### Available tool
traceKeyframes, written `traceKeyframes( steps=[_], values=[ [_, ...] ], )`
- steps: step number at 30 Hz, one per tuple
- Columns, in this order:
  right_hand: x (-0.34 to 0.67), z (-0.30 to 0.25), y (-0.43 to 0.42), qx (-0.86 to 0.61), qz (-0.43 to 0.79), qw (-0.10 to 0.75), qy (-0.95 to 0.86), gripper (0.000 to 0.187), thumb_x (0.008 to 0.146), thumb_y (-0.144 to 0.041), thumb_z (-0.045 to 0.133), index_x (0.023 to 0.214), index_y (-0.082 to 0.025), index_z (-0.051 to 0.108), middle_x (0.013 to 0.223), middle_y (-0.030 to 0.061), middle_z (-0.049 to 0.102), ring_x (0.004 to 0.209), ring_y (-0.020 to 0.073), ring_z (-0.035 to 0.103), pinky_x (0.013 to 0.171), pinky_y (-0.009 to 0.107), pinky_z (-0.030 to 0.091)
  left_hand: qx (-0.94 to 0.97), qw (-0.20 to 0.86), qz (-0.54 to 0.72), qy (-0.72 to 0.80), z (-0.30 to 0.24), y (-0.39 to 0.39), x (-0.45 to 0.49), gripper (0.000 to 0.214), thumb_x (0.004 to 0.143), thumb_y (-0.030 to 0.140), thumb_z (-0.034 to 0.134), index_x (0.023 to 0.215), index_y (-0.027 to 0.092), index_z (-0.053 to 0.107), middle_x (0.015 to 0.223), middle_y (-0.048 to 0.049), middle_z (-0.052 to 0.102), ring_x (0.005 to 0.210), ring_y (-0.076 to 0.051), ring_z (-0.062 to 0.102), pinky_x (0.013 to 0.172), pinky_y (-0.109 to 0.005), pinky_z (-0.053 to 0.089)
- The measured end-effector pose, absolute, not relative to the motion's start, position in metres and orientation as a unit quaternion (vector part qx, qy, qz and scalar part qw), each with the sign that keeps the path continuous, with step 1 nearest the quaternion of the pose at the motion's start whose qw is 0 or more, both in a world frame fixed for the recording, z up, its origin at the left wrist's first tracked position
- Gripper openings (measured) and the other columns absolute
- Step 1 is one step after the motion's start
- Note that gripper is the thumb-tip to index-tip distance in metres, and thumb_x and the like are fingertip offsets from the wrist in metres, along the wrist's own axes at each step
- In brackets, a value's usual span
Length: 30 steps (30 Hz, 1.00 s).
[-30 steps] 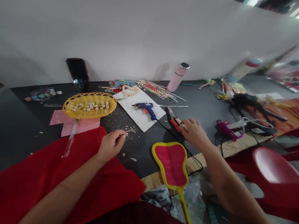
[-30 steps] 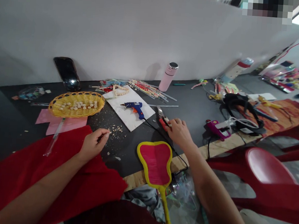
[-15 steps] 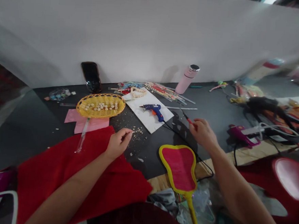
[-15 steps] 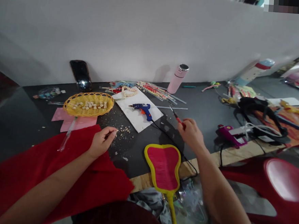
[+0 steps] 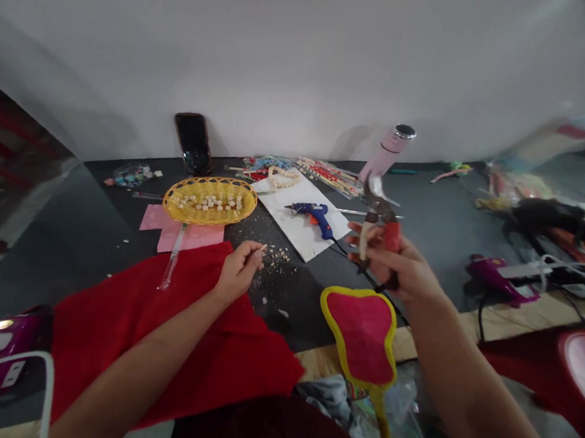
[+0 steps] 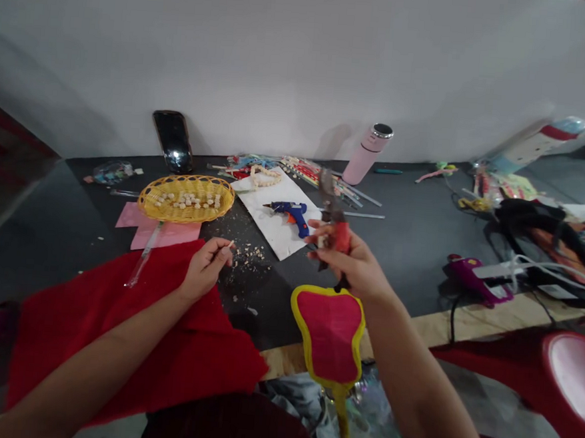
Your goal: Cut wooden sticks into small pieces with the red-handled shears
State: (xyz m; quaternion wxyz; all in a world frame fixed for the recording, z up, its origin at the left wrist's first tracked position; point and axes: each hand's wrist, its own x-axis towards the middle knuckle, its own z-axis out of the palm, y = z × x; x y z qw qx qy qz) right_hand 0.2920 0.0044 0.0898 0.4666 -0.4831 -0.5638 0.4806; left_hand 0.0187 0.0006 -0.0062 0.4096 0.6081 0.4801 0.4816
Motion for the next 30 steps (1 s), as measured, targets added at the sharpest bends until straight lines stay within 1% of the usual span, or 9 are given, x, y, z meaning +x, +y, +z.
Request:
traceKeyframes(
  steps=[2,5,7,10,14,18,26,30],
  values=[
    [0.272,0.089,0.005,-0.454,0.408,0.416,-0.674,0.018,0.076,-0.028,0.058,0.094,-0.023,0.058,0.116,0.0071,0.057,0.104,0.025,0.057,0.085,0.043,0.05,0.574,0.437,0.503,0.476,-0.007,0.003,0.018,0.024,0.087,0.039,0.048,0.092,0.018,0.056,0.064,0.0014,0.056,0.058,-0.011,0.049,0.058,-0.022,0.038],
    [0.248,0.076,0.008,-0.421,0.261,0.334,-0.802,0.027,0.079,-0.018,0.048,0.105,-0.02,0.056,0.124,0.0115,0.051,0.121,0.0269,0.044,0.099,0.047,0.039,0.505,0.485,0.547,0.459,-0.01,0.007,0.017,0.023,0.086,0.041,0.05,0.089,0.018,0.054,0.064,0.0012,0.058,0.053,-0.009,0.045,0.051,-0.021,0.033],
    [0.237,0.062,0.009,-0.421,0.181,0.272,-0.846,0.035,0.078,-0.013,0.046,0.112,-0.016,0.053,0.13,0.0151,0.045,0.125,0.0285,0.038,0.101,0.048,0.036,0.459,0.512,0.575,0.443,-0.011,0.01,0.016,0.022,0.085,0.039,0.053,0.086,0.018,0.053,0.064,0.0013,0.058,0.052,-0.008,0.044,0.05,-0.02,0.033],
    [0.23,0.043,0.01,-0.422,0.116,0.199,-0.877,0.038,0.075,-0.01,0.047,0.113,-0.015,0.052,0.134,0.0147,0.041,0.123,0.03,0.037,0.098,0.049,0.038,0.423,0.528,0.594,0.435,-0.01,0.012,0.016,0.02,0.084,0.037,0.056,0.084,0.018,0.052,0.065,0.001,0.058,0.053,-0.008,0.045,0.05,-0.02,0.033],
    [0.228,0.032,0.008,-0.412,0.093,0.137,-0.896,0.039,0.073,-0.008,0.047,0.111,-0.017,0.054,0.136,0.011,0.041,0.117,0.0288,0.039,0.093,0.046,0.04,0.428,0.513,0.597,0.444,-0.007,0.013,0.017,0.018,0.085,0.035,0.055,0.082,0.017,0.053,0.065,0.0011,0.058,0.054,-0.008,0.044,0.051,-0.02,0.033],
    [0.228,0.029,0.007,-0.417,0.085,0.103,-0.899,0.038,0.075,-0.009,0.049,0.111,-0.018,0.055,0.137,0.0098,0.04,0.118,0.0287,0.037,0.093,0.045,0.038,0.435,0.489,0.592,0.47,-0.007,0.012,0.018,0.017,0.085,0.035,0.055,0.083,0.018,0.054,0.066,0.0012,0.058,0.053,-0.008,0.043,0.051,-0.02,0.034],
    [0.226,0.028,0.006,-0.412,0.092,0.097,-0.901,0.038,0.076,-0.011,0.05,0.112,-0.019,0.056,0.138,0.0093,0.039,0.118,0.0287,0.037,0.092,0.044,0.038,0.455,0.478,0.567,0.492,-0.008,0.012,0.018,0.019,0.083,0.036,0.057,0.087,0.017,0.054,0.067,0.0004,0.059,0.055,-0.01,0.047,0.052,-0.021,0.035],
    [0.225,0.026,0.004,-0.41,0.09,0.102,-0.902,0.036,0.077,-0.012,0.05,0.112,-0.019,0.056,0.137,0.0102,0.04,0.116,0.0297,0.037,0.09,0.046,0.038,0.471,0.483,0.557,0.484,-0.008,0.012,0.018,0.018,0.083,0.035,0.057,0.088,0.018,0.054,0.067,0.001,0.059,0.055,-0.01,0.047,0.052,-0.022,0.035]
  ],
)
